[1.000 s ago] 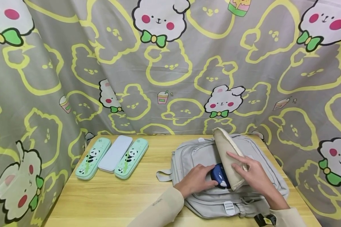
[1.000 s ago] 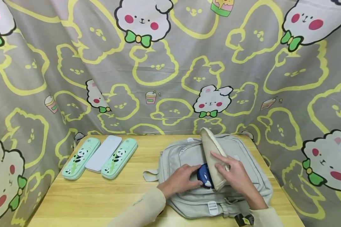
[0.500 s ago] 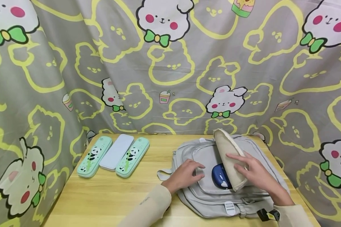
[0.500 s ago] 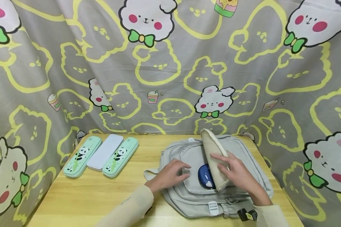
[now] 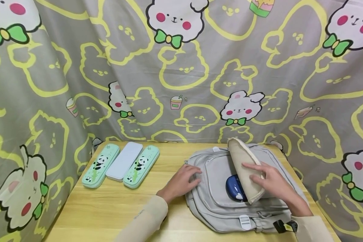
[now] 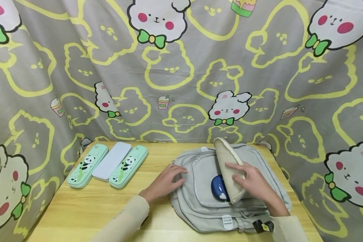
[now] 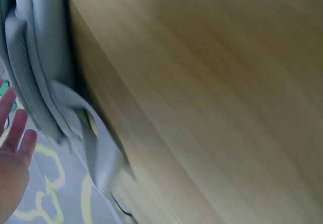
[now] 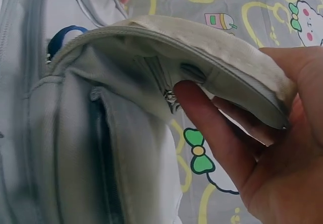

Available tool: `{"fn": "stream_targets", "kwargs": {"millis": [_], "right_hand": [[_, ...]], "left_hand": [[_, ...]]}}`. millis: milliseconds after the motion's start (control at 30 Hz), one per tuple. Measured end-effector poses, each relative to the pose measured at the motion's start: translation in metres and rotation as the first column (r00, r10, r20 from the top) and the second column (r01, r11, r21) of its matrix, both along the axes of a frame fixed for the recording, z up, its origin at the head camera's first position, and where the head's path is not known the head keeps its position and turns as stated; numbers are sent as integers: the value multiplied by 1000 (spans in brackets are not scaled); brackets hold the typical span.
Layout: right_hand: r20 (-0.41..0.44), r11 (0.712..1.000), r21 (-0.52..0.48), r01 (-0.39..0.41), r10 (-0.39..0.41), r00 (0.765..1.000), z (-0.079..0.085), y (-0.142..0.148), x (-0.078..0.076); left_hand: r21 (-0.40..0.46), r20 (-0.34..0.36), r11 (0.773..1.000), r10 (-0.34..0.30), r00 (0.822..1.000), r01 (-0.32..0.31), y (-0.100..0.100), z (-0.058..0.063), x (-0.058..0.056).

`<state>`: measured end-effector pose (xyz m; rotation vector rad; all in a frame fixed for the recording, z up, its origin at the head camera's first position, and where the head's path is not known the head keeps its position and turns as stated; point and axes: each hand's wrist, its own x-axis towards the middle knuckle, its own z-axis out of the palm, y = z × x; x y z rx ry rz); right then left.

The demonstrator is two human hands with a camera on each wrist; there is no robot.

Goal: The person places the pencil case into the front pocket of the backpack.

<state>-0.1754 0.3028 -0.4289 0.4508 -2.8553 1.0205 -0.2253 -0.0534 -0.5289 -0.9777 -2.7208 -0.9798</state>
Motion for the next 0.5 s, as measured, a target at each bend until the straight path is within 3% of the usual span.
{"fn": "stream_targets", "kwargs": {"millis": [267, 500], "right_hand": [[10, 999, 26, 20, -21, 1000, 0, -2, -6], [21, 999, 14, -50, 50, 999, -4, 0, -9]], "left_hand": [[4, 43, 995, 101, 994, -102, -39, -6, -3], [33, 115, 979, 196, 974, -201, -71, -6, -1]]}}
